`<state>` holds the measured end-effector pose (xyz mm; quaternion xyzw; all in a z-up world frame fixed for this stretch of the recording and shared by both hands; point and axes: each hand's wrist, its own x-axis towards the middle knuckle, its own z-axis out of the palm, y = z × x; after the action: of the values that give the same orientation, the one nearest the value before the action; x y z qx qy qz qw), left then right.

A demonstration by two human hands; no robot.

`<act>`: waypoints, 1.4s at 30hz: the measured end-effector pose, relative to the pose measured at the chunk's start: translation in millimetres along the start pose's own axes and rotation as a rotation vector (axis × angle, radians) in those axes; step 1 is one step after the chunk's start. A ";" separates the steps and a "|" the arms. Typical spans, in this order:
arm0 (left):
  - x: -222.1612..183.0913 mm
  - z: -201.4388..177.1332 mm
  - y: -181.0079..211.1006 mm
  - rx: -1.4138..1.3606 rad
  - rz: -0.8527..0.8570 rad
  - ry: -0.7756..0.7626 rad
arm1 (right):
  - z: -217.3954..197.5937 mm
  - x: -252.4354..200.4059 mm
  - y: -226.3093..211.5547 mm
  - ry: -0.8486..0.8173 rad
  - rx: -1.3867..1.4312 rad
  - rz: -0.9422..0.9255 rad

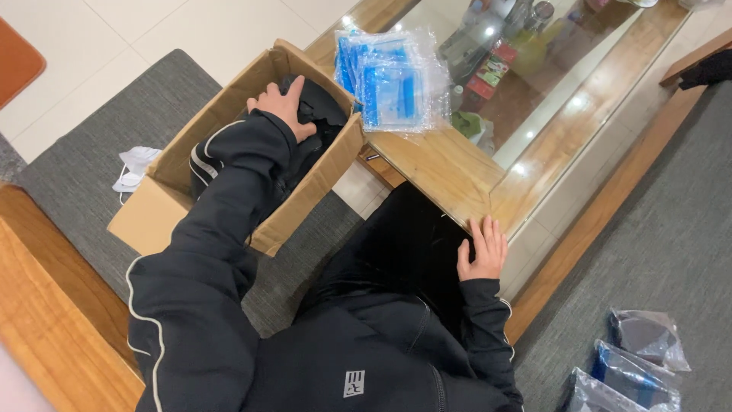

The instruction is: Packing black face masks into a cardboard box after inspection

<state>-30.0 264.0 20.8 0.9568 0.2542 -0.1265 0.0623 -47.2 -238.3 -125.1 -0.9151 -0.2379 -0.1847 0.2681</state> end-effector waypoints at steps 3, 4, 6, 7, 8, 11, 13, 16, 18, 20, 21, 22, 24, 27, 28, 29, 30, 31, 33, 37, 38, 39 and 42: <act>-2.2 -6.8 -0.9 -0.088 0.017 0.067 | 1.3 0.0 1.6 0.010 -0.022 0.000; -0.9 -9.1 -2.5 -0.085 0.019 0.063 | -0.4 -0.3 0.0 0.008 -0.022 0.005; 3.3 -16.4 -4.9 -0.229 0.006 0.029 | -3.3 1.4 -3.4 -0.008 0.023 0.016; 6.0 -18.0 -6.4 -0.227 0.009 0.028 | -3.7 1.7 -3.8 -0.007 0.022 0.019; 8.6 -19.7 -7.8 -0.305 0.023 0.067 | -4.2 1.8 -4.2 -0.012 0.031 0.019; 14.0 -28.0 -7.8 -0.421 0.020 0.082 | -3.2 2.1 -3.4 -0.009 0.030 0.019; 14.8 -34.5 -6.5 -0.458 0.004 0.057 | -2.1 1.8 -2.2 0.000 0.018 0.020; 13.7 -42.2 -1.6 -0.592 -0.048 -0.013 | -2.1 -0.3 0.3 -0.003 -0.001 0.021; 10.3 -46.0 -0.7 -0.733 -0.028 -0.054 | -2.1 0.2 -0.3 -0.008 0.028 0.016; -2.0 -57.7 5.0 -0.823 -0.038 -0.071 | -1.8 -1.1 0.6 -0.012 0.030 0.025; -8.4 -64.1 7.1 -0.912 -0.050 -0.085 | -1.0 -1.0 0.7 -0.015 0.034 0.031; -2.0 -60.2 4.8 -0.913 -0.050 -0.085 | -1.5 -0.2 0.0 -0.014 0.034 0.030; 10.1 -51.5 0.3 -0.831 -0.262 -0.069 | -3.2 0.3 -1.3 -0.042 0.055 0.048; 58.2 -1.3 -24.7 -0.768 -0.282 0.070 | -0.3 -0.1 1.3 -0.027 0.018 0.040; 59.4 -3.9 -24.3 -0.768 -0.278 0.070 | -1.4 1.4 -0.6 -0.024 0.016 0.042; 59.4 -5.1 -24.2 -0.805 -0.301 0.052 | -3.1 1.8 -2.3 -0.023 0.042 0.041; 59.4 -6.2 -24.1 -0.841 -0.323 0.035 | -4.6 2.0 -4.0 -0.023 0.068 0.039; 55.7 -8.8 -26.8 -0.842 -0.323 0.034 | -4.0 1.5 -2.3 -0.023 0.067 0.039; 49.0 -15.1 -32.3 -0.929 -0.254 0.167 | -2.5 0.7 0.4 -0.041 0.042 0.031; -0.3 -56.6 -29.5 -1.040 -0.040 0.248 | -0.9 2.4 -0.3 -0.027 0.047 0.038; -6.8 -61.4 -26.5 -1.169 0.128 0.340 | -0.2 4.2 -0.8 -0.027 0.077 0.087; -13.3 -65.3 -22.9 -1.294 0.302 0.426 | -0.1 4.7 -1.1 -0.027 0.107 0.137; -70.4 -88.4 38.2 -1.309 0.488 0.474 | -14.8 34.4 -31.8 0.086 0.497 0.252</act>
<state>-51.3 214.1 127.1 0.7550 0.0641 0.2788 0.5901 -39.2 -211.7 -84.6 -0.8350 -0.1484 -0.1247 0.5151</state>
